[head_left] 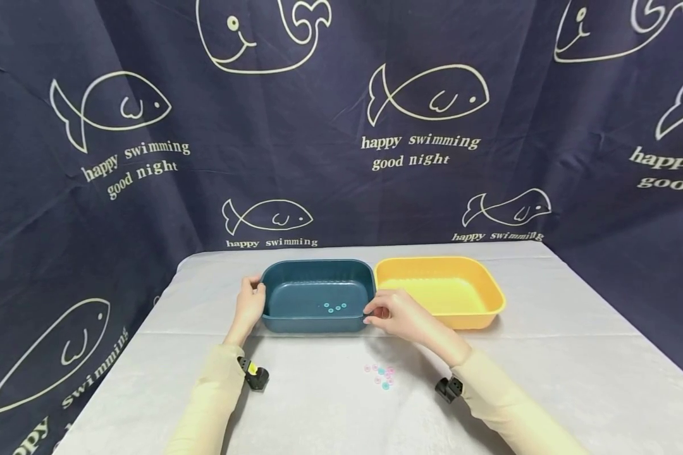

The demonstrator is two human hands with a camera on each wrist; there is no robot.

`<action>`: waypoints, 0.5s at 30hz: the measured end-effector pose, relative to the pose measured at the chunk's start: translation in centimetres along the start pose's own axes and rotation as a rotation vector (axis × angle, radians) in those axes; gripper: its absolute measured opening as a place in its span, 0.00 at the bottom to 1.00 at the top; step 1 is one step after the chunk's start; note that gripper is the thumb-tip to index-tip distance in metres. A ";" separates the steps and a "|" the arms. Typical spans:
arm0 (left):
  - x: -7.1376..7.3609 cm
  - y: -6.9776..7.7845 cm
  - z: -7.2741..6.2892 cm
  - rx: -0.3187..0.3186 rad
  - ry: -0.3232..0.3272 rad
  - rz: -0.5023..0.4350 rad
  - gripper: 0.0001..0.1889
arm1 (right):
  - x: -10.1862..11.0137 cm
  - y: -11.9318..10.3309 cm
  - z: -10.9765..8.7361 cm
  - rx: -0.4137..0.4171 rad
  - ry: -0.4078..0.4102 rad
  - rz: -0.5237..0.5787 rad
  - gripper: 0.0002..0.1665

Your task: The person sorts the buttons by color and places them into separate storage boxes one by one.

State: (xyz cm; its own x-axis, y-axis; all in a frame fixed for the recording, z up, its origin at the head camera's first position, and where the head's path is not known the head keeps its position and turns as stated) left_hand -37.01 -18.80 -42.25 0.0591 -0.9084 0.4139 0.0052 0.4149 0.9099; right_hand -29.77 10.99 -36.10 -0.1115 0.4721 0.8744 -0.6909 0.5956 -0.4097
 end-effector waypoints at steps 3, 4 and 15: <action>0.0 0.0 -0.1 0.003 0.000 -0.001 0.19 | -0.2 -0.1 -0.4 -0.002 -0.009 0.004 0.06; 0.0 0.0 -0.1 0.004 -0.001 -0.001 0.19 | -0.3 -0.1 -0.5 -0.002 -0.011 0.006 0.06; 0.1 -0.1 0.1 -0.003 -0.003 -0.003 0.20 | -1.1 0.1 -1.6 0.000 -0.033 0.000 0.06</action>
State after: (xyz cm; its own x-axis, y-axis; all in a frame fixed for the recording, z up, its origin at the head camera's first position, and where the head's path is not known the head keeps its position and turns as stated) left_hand -37.11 -18.94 -42.32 0.0562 -0.9100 0.4108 0.0086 0.4119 0.9112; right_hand -28.56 11.55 -37.52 -0.1351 0.4503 0.8826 -0.6908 0.5958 -0.4097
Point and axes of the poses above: each hand's wrist, its own z-axis towards the middle knuckle, its own x-axis out of the back of the hand, y = z × x, the point moved 5 cm from there along z, towards the middle knuckle, and after that the axes turned 9 degrees about -y, right-handed, at the moved point
